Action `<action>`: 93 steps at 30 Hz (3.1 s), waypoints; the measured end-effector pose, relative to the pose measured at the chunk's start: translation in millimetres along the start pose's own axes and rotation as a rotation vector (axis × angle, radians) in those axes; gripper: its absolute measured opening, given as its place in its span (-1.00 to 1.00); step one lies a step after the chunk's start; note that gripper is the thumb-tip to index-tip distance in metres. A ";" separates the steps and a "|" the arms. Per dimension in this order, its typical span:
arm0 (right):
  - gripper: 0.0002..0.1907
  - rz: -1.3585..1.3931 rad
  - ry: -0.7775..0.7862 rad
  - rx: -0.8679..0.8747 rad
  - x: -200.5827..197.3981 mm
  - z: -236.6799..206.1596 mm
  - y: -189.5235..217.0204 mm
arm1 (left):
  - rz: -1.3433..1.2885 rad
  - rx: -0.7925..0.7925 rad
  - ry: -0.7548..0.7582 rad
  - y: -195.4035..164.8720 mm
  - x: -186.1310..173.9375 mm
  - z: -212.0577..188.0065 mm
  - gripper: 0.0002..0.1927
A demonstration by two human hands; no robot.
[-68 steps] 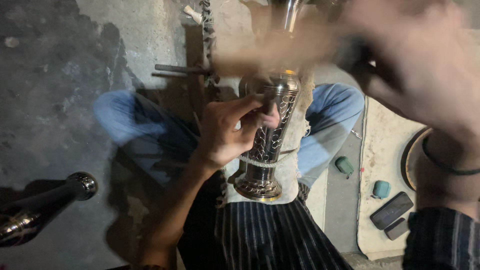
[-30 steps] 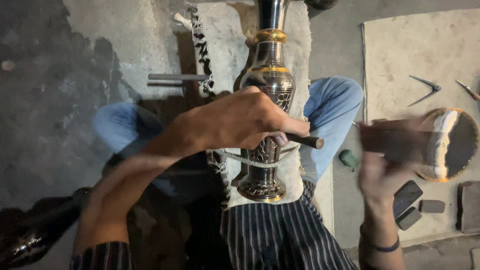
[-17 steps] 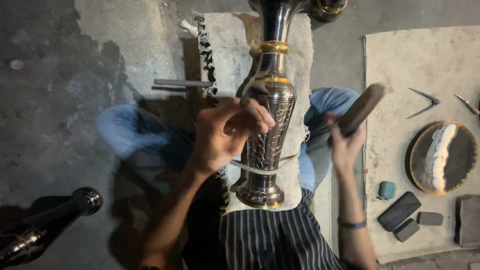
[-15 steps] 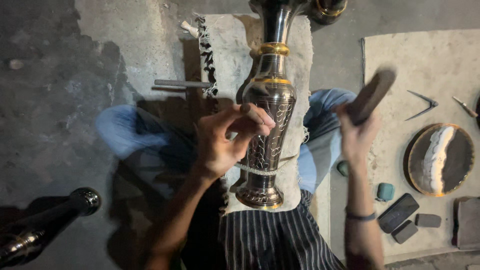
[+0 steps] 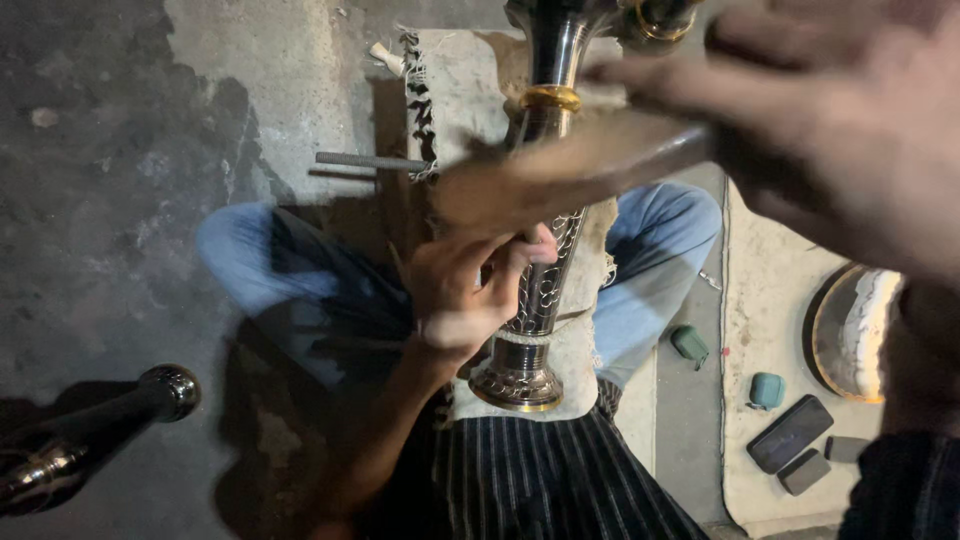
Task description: The person sits cross-legged on the floor with an engraved brass vase held against their lap by a strap. They hold a small punch against the vase's patterned surface with one hand and repeatedly strike it with a wooden mallet held in the other hand, working over the engraved design and repositioning the punch around the vase.
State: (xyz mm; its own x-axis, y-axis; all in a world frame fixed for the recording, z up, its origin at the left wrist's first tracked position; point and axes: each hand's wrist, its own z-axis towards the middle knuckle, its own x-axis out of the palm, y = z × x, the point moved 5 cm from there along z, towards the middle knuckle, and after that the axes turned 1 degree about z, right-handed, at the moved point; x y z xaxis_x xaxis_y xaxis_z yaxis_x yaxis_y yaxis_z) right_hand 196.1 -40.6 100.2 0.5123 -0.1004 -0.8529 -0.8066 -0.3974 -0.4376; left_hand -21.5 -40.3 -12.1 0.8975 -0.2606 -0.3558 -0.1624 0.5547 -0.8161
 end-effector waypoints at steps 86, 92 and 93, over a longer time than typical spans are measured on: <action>-0.67 1.565 -1.032 1.175 140.2 -111.3 171.2 | -0.215 0.469 1.498 -19.1 72.9 83.1 -0.53; -0.69 0.817 -0.885 1.044 112.6 -103.6 166.7 | -0.232 0.507 1.491 -19.3 72.7 78.6 -0.59; -0.68 1.014 -1.003 1.101 115.9 -106.5 162.0 | -0.208 0.489 1.503 -19.0 72.4 76.9 -0.58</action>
State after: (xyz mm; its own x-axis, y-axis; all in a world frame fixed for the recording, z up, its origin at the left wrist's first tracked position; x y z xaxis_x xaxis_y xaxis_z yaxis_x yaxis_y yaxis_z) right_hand 156.3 -213.7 -39.2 -0.2713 0.8052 -0.5273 -0.6790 0.2282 0.6978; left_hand 78.1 -8.9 12.7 -0.3644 -0.7046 -0.6089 0.3127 0.5233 -0.7927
